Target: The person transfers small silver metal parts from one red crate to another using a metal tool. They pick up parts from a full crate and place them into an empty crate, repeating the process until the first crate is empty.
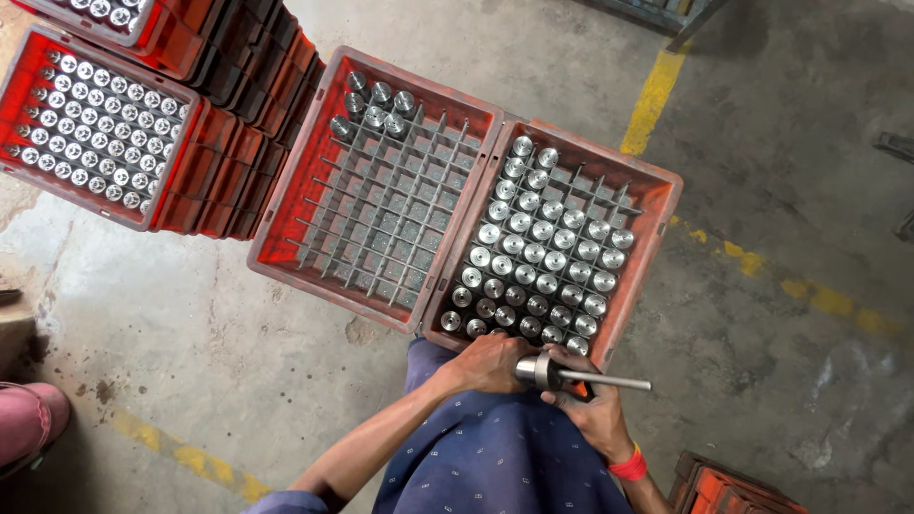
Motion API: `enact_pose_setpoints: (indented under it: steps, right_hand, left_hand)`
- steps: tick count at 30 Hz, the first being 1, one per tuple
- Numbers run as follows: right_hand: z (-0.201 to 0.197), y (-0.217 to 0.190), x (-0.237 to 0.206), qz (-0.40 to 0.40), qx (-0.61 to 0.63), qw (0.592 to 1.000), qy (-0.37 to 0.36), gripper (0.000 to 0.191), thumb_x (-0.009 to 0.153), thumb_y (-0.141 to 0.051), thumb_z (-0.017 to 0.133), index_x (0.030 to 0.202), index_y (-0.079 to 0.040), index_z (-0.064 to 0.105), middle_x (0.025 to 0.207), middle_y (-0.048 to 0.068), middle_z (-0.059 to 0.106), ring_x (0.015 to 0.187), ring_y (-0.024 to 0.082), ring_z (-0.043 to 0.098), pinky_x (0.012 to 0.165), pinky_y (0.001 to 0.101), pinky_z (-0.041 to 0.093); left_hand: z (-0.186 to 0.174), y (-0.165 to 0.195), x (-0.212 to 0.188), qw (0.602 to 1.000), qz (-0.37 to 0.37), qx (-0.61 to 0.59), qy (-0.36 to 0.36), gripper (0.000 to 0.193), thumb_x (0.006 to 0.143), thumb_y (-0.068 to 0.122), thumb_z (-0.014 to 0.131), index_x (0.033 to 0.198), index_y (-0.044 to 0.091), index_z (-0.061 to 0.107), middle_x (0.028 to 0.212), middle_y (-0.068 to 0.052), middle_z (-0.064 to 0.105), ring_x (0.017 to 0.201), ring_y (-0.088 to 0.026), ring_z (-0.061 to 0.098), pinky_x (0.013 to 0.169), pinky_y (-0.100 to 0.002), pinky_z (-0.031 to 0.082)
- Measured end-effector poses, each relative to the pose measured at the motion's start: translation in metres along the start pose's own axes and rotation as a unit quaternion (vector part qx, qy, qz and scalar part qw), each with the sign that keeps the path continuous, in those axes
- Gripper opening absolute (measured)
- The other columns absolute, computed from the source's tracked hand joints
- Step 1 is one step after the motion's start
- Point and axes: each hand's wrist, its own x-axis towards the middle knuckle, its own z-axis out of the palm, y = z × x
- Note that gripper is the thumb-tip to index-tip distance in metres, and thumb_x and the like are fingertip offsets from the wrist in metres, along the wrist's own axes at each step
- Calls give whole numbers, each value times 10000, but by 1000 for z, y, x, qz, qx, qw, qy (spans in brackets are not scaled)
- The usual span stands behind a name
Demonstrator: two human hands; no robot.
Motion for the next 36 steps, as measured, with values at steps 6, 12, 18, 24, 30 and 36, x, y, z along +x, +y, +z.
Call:
enact_pose_setpoints:
  steps: [6, 12, 18, 24, 30, 36]
  right_hand:
    - [-22, 27, 2, 55, 147, 980, 122, 649, 745, 16, 839, 1351, 50, 608, 1362, 148, 669, 1155, 215, 630, 947, 325, 510]
    - [-37, 44, -3, 41, 181, 951, 248, 707, 789, -45, 811, 1426, 56, 522, 1288, 163, 683, 1140, 208, 674, 979, 315, 540]
    - [-17, 54, -11, 79, 194, 947, 243, 688, 794, -60, 812, 1412, 63, 536, 1254, 171, 698, 1115, 214, 676, 955, 321, 530]
    - [-6, 79, -10, 112, 178, 947, 243, 675, 784, -31, 817, 1407, 62, 575, 1224, 176, 705, 1065, 193, 662, 906, 308, 515]
    - [11, 98, -6, 83, 182, 949, 243, 691, 777, 9, 808, 1420, 80, 564, 1246, 211, 697, 1091, 205, 659, 991, 321, 507]
    - [41, 92, 1, 115, 155, 953, 233, 662, 782, 17, 776, 1402, 85, 556, 1272, 230, 693, 1155, 247, 681, 1002, 353, 521]
  left_hand:
    - [-13, -56, 55, 985, 166, 39, 34, 708, 698, 364, 788, 1343, 103, 658, 952, -150, 764, 784, -309, 754, 686, -400, 618]
    - [-91, -81, 165, 972, -80, 205, 82, 579, 983, 546, 653, 1363, 125, 535, 1039, -136, 737, 781, -294, 760, 652, -418, 594]
    - [-120, -68, 202, 856, 166, 368, 323, 649, 813, 188, 707, 1441, 276, 569, 1307, -141, 657, 1008, -329, 743, 742, -365, 626]
    - [-131, -85, 156, 909, 133, 142, 368, 526, 867, 129, 733, 1363, 216, 583, 1048, -161, 764, 791, -356, 728, 678, -455, 568]
    - [-226, -151, 64, 848, -213, 203, 441, 566, 881, 114, 678, 1413, 144, 484, 840, -189, 724, 787, -402, 729, 688, -528, 568]
    - [-297, -220, 19, 843, -297, 204, 400, 811, 785, 115, 687, 1500, 53, 307, 833, -286, 698, 771, -474, 710, 661, -564, 573]
